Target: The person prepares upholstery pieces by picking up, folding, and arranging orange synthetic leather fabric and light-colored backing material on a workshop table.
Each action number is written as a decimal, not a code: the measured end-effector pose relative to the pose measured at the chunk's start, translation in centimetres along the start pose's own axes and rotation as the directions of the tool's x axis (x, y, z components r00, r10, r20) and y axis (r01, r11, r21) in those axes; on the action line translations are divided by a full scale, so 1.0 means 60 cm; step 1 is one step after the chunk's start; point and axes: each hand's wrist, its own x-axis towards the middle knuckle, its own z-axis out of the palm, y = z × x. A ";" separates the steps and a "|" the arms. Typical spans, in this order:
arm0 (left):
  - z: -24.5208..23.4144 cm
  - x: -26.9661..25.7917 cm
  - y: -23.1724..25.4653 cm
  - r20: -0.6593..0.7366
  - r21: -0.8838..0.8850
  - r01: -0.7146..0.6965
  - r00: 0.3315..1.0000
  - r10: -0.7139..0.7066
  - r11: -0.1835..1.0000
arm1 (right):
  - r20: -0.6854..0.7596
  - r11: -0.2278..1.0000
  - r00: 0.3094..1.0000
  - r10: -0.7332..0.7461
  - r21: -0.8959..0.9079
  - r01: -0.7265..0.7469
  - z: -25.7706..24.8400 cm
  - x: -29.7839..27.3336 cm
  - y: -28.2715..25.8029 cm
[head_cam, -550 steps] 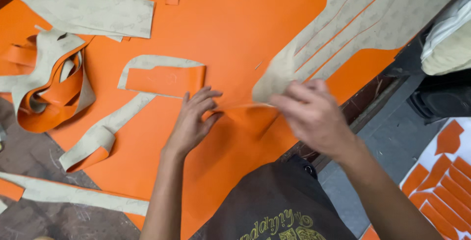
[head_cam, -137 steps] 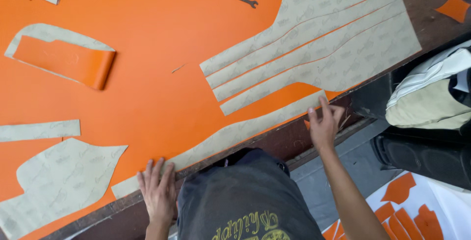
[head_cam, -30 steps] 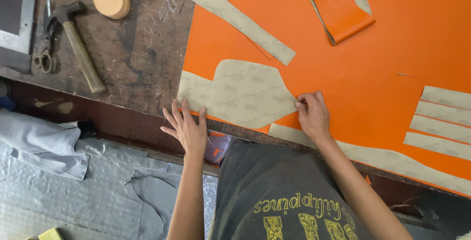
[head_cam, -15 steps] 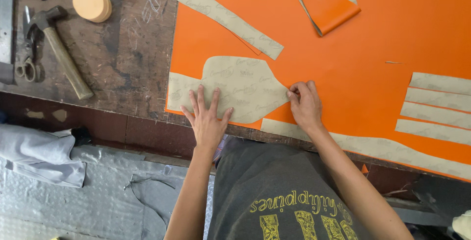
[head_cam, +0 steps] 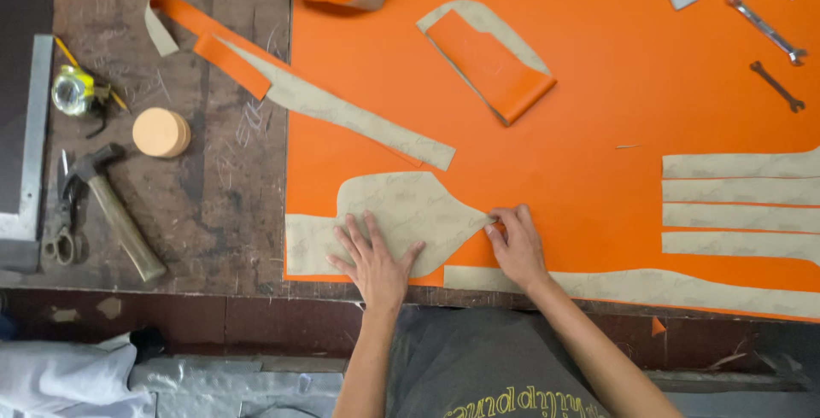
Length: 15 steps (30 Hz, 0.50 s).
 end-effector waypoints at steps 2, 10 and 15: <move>0.017 0.007 -0.010 -0.056 -0.016 -0.022 0.998 0.021 1.000 | -0.023 1.000 1.000 0.005 0.028 -0.004 0.002 0.001 0.009; 0.055 0.027 -0.099 -0.299 -0.181 -0.192 0.945 0.132 0.965 | -0.004 0.878 0.979 0.203 0.443 -0.180 0.009 0.016 0.059; -0.038 0.089 -0.036 -0.138 -0.685 -0.056 0.989 -0.053 0.726 | 0.039 0.790 0.974 0.225 0.577 -0.205 0.023 0.026 0.098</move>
